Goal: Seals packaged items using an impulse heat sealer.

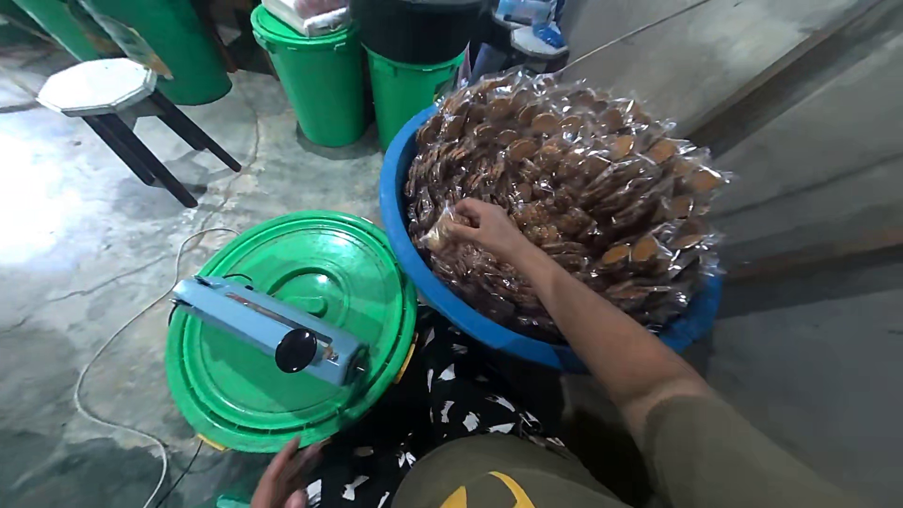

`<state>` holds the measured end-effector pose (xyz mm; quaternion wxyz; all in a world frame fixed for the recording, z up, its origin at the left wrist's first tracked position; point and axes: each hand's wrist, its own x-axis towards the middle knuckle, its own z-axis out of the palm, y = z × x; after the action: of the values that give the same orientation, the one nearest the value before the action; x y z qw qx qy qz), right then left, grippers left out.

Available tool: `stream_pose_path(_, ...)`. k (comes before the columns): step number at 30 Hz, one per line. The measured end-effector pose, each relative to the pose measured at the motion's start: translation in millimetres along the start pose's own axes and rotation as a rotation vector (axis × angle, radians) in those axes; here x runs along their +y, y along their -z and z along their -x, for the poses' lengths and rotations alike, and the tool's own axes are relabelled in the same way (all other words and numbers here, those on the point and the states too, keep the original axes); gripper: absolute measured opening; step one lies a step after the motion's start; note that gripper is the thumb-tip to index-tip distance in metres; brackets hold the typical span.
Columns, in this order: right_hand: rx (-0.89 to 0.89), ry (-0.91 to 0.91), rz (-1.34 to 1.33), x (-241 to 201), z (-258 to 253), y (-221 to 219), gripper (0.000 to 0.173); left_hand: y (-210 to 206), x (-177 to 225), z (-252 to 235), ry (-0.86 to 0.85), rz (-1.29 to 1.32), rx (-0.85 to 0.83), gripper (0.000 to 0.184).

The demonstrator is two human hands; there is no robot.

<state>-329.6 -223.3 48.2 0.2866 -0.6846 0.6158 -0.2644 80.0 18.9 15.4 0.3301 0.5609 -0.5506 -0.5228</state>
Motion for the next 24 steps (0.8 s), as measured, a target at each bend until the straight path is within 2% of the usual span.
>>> stream_pose_path(1,0.096,0.081,-0.097,-23.3,17.4,-5.4,0.041,-17.9,14.1,-15.2,-0.08,0.156,-0.078,0.081)
stream_pose_path(2,0.145,0.164,-0.168,-44.9,34.9,-18.5,0.042,-36.2,31.3,-29.5,-0.089,0.322,-0.138,0.094)
stream_pose_path(4,0.098,0.283,-0.294,-81.1,72.0,-58.7,0.044,-65.5,50.0,-56.5,-0.033,0.598,-0.168,0.111)
stream_pose_path(5,0.0,0.31,-0.335,-94.0,89.5,-78.7,0.044,-74.6,48.3,-69.7,-0.011,0.675,-0.141,0.111)
stream_pose_path(7,-0.258,0.288,-0.435,-104.1,114.7,-111.0,0.047,-83.0,34.0,-88.4,0.032,0.739,0.03,0.084)
stream_pose_path(8,-0.378,0.231,-0.528,-103.6,121.6,-122.2,0.05,-82.7,26.2,-91.8,0.051,0.71,0.121,0.073)
stream_pose_path(9,-0.48,0.117,-0.649,-104.2,126.0,-129.2,0.049,-80.0,16.9,-90.0,0.06,0.631,0.18,0.075)
stream_pose_path(11,-0.64,-0.187,-0.829,-110.0,127.0,-136.7,0.031,-71.9,3.1,-74.8,0.079,0.465,0.233,0.078)
stream_pose_path(12,-0.667,-0.313,-0.834,-111.9,123.6,-142.8,0.02,-68.1,-0.7,-67.4,0.091,0.419,0.23,0.077)
stream_pose_path(13,-0.656,-0.392,-0.794,-113.8,118.2,-151.2,0.015,-64.7,-3.1,-63.1,0.106,0.404,0.214,0.076)
stream_pose_path(15,-0.596,-0.379,-0.641,-119.6,101.1,-169.7,0.016,-58.3,-5.0,-63.5,0.157,0.481,0.208,0.073)
stream_pose_path(17,-0.517,-0.215,-0.419,-127.9,74.7,-184.9,0.022,-52.0,-8.6,-71.7,0.159,0.548,0.33,0.068)
stream_pose_path(19,-0.453,-0.064,-0.221,-140.7,48.9,-196.4,0.029,-40.7,-14.9,-84.0,0.105,0.44,0.476,0.066)
stream_pose_path(21,-0.43,0.062,-0.072,-145.7,31.6,-209.3,0.045,-27.9,-21.1,-100.3,0.051,0.271,0.585,0.067)
stream_pose_path(22,-0.419,0.115,-0.033,-145.8,22.9,-215.2,0.048,-21.2,-21.8,-108.0,0.046,0.22,0.614,0.067)
stream_pose_path(24,-0.399,0.142,0.009,-156.7,-1.4,-217.7,0.035,-5.4,-16.1,-120.8,0.073,0.206,0.614,0.067)
